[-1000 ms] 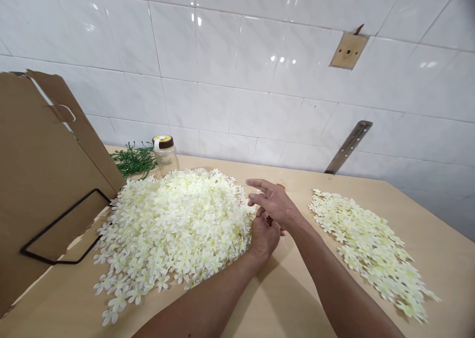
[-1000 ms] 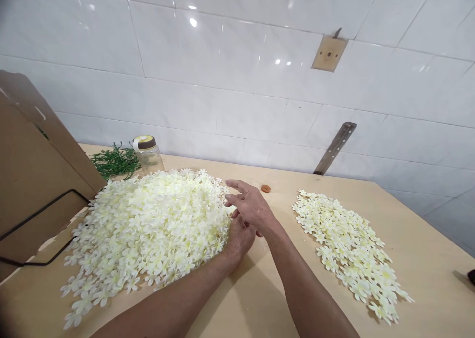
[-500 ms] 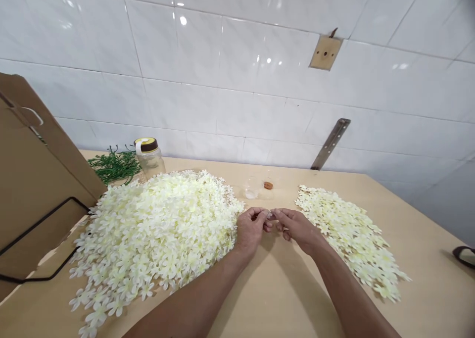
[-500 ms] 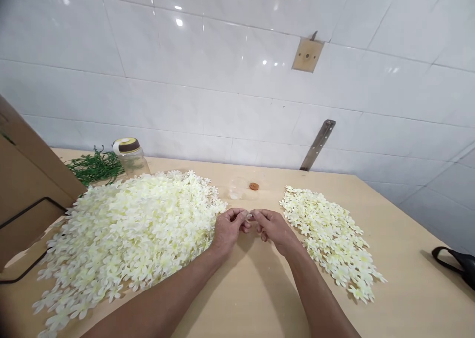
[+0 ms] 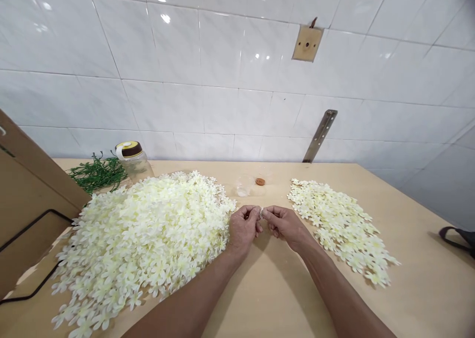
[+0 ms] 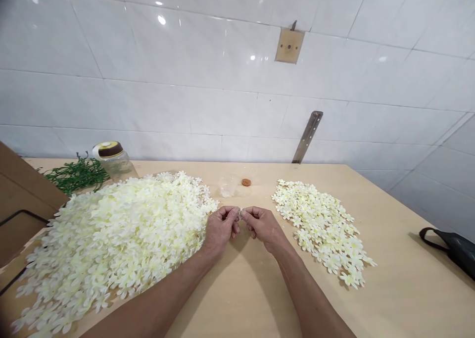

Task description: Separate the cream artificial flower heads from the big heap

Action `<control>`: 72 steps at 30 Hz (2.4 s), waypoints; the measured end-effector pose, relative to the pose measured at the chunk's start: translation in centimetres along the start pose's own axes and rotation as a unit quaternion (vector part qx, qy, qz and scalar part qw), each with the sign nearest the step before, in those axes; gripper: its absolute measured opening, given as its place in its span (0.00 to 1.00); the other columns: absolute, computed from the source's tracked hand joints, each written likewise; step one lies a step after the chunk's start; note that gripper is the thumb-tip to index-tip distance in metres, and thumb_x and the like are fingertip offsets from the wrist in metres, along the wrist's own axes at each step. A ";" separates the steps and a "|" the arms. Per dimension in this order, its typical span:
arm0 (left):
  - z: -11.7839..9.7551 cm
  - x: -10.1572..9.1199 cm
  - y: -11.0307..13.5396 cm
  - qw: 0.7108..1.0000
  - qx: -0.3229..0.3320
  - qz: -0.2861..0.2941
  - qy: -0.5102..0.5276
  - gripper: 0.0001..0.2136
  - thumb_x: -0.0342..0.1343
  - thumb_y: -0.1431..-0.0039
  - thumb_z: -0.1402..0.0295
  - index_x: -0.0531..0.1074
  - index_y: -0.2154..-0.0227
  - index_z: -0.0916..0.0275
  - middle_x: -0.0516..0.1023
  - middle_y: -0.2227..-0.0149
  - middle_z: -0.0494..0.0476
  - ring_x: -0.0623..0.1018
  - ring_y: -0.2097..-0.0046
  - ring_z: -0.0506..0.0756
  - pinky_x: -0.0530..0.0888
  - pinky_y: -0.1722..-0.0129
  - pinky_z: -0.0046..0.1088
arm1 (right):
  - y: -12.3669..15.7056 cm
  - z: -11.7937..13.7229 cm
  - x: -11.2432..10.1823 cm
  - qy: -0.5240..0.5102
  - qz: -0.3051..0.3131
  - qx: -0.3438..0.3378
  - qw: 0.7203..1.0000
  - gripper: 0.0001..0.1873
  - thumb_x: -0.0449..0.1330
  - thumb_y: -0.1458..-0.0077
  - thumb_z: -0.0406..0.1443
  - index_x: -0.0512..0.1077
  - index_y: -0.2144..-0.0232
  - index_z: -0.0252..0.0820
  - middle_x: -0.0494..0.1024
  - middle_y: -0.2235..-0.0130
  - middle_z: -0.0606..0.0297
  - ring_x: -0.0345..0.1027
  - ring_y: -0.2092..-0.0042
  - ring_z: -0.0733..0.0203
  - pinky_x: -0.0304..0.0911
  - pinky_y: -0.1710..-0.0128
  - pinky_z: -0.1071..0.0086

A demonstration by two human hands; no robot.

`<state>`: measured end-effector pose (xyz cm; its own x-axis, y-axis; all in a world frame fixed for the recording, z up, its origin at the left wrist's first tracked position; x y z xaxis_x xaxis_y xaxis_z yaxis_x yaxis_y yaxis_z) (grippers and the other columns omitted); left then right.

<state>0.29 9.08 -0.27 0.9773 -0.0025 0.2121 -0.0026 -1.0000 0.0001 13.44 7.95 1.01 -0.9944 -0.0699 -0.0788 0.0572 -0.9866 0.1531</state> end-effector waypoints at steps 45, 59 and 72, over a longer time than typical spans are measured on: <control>0.1 -0.9 0.1 0.998 0.025 -0.041 0.048 0.14 0.57 0.44 0.55 0.67 0.71 0.62 0.74 0.76 0.49 0.71 0.82 0.47 0.65 0.83 0.22 | 1.2 1.0 -0.6 -0.056 0.061 -0.024 0.996 0.23 0.68 0.54 0.54 0.73 0.74 0.39 0.67 0.75 0.69 0.56 0.75 0.69 0.55 0.78 0.74; -0.3 -0.5 0.5 0.999 0.027 -0.020 -0.034 0.09 0.56 0.44 0.62 0.69 0.73 0.61 0.69 0.85 0.46 0.69 0.83 0.48 0.66 0.81 0.22 | 0.5 0.3 0.2 -0.092 0.008 -0.010 0.996 0.25 0.71 0.57 0.53 0.67 0.79 0.39 0.63 0.81 0.73 0.50 0.81 0.73 0.45 0.81 0.74; 0.2 -0.3 0.5 0.999 0.012 -0.016 -0.031 0.10 0.51 0.40 0.60 0.67 0.73 0.60 0.68 0.85 0.46 0.67 0.84 0.49 0.64 0.83 0.22 | 0.1 1.3 -0.3 -0.145 -0.039 -0.029 0.988 0.25 0.69 0.55 0.54 0.70 0.77 0.38 0.66 0.78 0.69 0.58 0.76 0.68 0.56 0.81 0.75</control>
<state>0.07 8.59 -0.52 0.9879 0.0307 0.1521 0.0338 -0.9993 -0.0177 13.66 8.05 2.38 -0.9792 0.0430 0.1981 -0.0232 -0.9946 0.1011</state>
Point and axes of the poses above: each hand's wrist, its own y-axis away from the middle knuckle, its own x-axis out of the palm, z = x × y, the point moved 8 cm from there along -y, towards the middle knuckle
